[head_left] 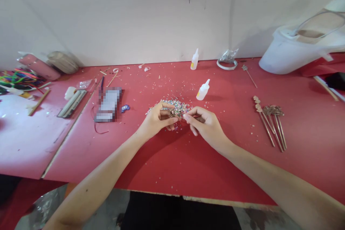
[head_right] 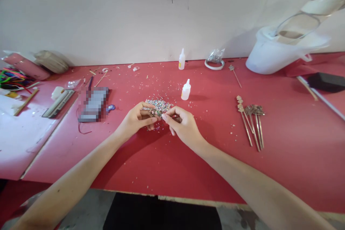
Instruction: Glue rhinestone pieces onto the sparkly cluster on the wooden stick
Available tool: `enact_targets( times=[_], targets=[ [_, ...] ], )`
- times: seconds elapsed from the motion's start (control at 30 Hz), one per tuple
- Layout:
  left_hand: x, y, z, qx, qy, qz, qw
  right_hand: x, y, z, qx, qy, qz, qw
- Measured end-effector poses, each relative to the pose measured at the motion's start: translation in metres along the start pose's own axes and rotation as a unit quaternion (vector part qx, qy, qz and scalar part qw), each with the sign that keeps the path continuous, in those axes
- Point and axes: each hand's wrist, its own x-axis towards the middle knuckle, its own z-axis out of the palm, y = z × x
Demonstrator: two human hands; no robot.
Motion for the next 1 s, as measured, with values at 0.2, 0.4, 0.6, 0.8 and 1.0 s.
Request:
enact_targets(
  times=[0.2, 0.4, 0.6, 0.8, 1.0],
  targets=[
    [-0.0013, -0.0011, 0.0005, 0.046, -0.004, 0.010, 0.999, 0.0018, 0.0030, 0.0003, 0.034, -0.009, 0.036, 0.999],
    [-0.0021, -0.0022, 0.0020, 0.119, 0.018, 0.035, 0.992, 0.0010, 0.0036, 0.0012, 0.024, -0.012, 0.049, 0.998],
    [-0.0024, -0.0045, 0.0005, 0.180, 0.029, 0.042, 0.982, 0.0005, 0.0002, 0.0013, 0.022, -0.012, 0.048, 0.999],
    [-0.0040, -0.0029, 0.0001, 0.234, 0.009, 0.054, 0.971, 0.0009, 0.0031, 0.0000, 0.016, -0.018, 0.051, 0.998],
    [-0.0026, -0.0059, -0.0054, 0.327, 0.004, 0.093, 0.940, 0.0013, 0.0039, -0.0005, 0.019, -0.019, 0.047, 0.999]
  ],
)
